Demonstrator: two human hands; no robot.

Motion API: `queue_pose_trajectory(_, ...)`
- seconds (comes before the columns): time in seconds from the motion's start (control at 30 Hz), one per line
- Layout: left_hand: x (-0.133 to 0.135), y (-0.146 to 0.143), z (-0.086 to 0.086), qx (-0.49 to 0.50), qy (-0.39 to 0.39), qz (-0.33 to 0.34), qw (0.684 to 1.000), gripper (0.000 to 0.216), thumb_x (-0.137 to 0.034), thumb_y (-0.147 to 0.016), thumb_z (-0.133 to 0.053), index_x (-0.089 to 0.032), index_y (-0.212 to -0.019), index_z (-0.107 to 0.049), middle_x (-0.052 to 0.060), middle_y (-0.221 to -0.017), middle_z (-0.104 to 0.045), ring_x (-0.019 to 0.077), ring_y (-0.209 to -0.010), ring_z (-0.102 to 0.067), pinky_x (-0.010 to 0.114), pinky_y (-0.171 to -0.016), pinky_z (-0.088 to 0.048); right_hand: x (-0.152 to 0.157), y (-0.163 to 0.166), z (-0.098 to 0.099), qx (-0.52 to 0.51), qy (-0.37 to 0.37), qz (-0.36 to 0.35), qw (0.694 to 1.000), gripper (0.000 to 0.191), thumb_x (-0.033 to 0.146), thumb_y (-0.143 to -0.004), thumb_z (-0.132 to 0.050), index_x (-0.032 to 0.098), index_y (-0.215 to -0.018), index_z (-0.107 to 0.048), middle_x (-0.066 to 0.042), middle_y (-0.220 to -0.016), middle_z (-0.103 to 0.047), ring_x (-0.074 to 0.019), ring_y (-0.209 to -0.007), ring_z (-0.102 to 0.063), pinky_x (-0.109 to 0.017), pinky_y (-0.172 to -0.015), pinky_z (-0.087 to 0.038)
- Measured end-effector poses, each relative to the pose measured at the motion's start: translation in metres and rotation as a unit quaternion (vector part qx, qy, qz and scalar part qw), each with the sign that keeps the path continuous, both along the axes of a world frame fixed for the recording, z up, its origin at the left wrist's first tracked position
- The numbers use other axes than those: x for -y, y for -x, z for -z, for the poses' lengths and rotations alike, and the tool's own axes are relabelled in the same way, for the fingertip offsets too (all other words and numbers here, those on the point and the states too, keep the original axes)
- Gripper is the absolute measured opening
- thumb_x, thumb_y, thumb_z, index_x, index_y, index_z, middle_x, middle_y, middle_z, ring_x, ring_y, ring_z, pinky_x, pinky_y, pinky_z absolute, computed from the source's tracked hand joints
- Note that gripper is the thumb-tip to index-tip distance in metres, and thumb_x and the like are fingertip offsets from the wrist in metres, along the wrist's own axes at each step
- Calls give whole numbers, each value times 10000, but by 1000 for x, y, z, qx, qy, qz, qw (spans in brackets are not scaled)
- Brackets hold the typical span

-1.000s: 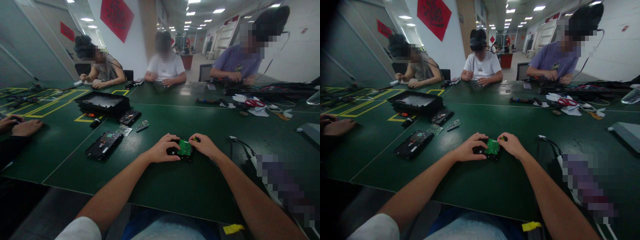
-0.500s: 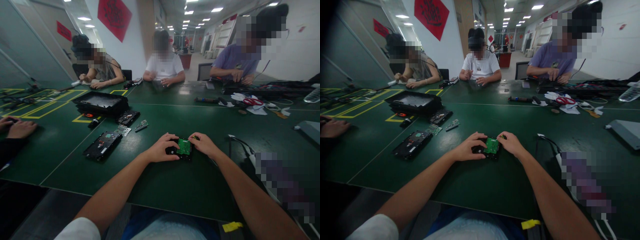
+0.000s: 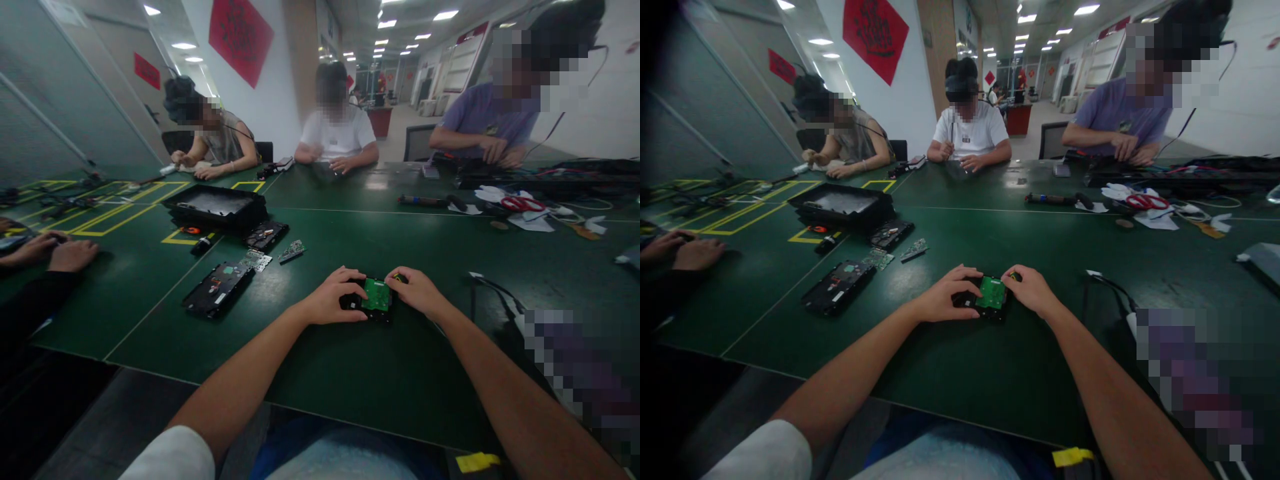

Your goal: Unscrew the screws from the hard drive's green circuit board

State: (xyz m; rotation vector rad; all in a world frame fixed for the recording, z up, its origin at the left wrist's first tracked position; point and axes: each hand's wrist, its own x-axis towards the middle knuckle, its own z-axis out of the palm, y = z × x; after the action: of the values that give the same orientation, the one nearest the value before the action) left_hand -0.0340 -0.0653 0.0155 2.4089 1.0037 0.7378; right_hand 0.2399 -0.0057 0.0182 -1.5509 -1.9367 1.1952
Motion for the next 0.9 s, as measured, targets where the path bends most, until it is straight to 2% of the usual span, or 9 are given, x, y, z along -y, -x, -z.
queue_pose_trajectory(0.2, 2, -3, 1, 5, -10, 7, 1000, 498, -557, -814, -818, -268, -1206, -712, 107, -1533, -542, 313, -1484, -446, 561, -1294, -191, 3, 3, -3, -14, 13, 21, 1000, 289, 435, -924, -636, 206, -1076, -726, -42, -795, -684, -150, -613, -542, -282, -559, -408)
queue_pose_trajectory(0.3, -3, 7, -6, 5, -25, -53, 998, 589, -605, -826, -787, -279, -1299, -659, 100, -1530, -548, 315, -1467, -459, 551, -1283, -225, 6, 4, -8, -26, 17, 31, 999, 275, 429, -918, -646, 204, -1053, -727, -35, -755, -663, -147, -597, -532, -277, -548, -404)
queue_pose_trajectory(0.37, -9, 30, -14, -15, -50, -203, 978, 440, -565, -951, -644, -262, -1269, -662, 94, -1455, -612, 302, -1405, -516, 531, -1257, -269, 6, 4, -9, -34, 19, 32, 999, 254, 413, -921, -636, 203, -1034, -726, -32, -739, -655, -145, -586, -527, -276, -541, -402)
queue_pose_trajectory(0.4, -12, 46, -18, -31, -61, -308, 949, 410, -552, -976, -596, -233, -1221, -672, 114, -1377, -657, 309, -1348, -555, 508, -1212, -337, 6, 4, -8, -37, 18, 33, 999, 245, 405, -922, -633, 203, -1025, -726, -32, -734, -652, -144, -582, -526, -276, -540, -402)
queue_pose_trajectory(0.47, -16, 85, -23, -111, -43, -497, 860, 409, -527, -977, -561, -187, -1178, -669, 162, -1270, -690, 353, -1260, -593, 494, -1112, -417, 5, 4, -7, -39, 12, 33, 999, 237, 398, -921, -631, 205, -1017, -730, -32, -721, -647, -146, -576, -523, -279, -538, -401)
queue_pose_trajectory(0.53, -17, 124, -24, -199, -4, -597, 777, 506, -555, -922, -602, -136, -1201, -647, 228, -1268, -675, 420, -1249, -580, 513, -1068, -420, 4, 4, -4, -39, 6, 35, 999, 240, 402, -918, -635, 205, -1011, -735, -32, -704, -641, -148, -570, -518, -282, -535, -398)
queue_pose_trajectory(0.6, -15, 156, -20, -257, 30, -610, 749, 694, -645, -845, -655, -97, -1267, -597, 272, -1319, -646, 457, -1286, -548, 520, -1090, -385, 3, 4, -2, -38, 3, 37, 999, 247, 412, -911, -646, 205, -1007, -739, -32, -700, -642, -150, -571, -519, -282, -534, -399)
queue_pose_trajectory(0.7, -12, 182, -10, -281, 84, -591, 751, 872, -752, -794, -647, -78, -1333, -524, 297, -1374, -618, 468, -1327, -526, 526, -1113, -352, 1, 4, 0, -33, 0, 39, 999, 263, 429, -902, -656, 207, -1015, -742, -29, -709, -647, -150, -578, -527, -279, -539, -403)
queue_pose_trajectory(0.9, -15, 200, 2, -250, 107, -586, 763, 898, -757, -817, -626, -137, -1442, -448, 268, -1434, -592, 447, -1341, -543, 528, -1097, -386, 1, 3, 1, -29, 0, 35, 999, 263, 414, -914, -635, 208, -1041, -738, -26, -689, -636, -155, -576, -528, -283, -531, -401)
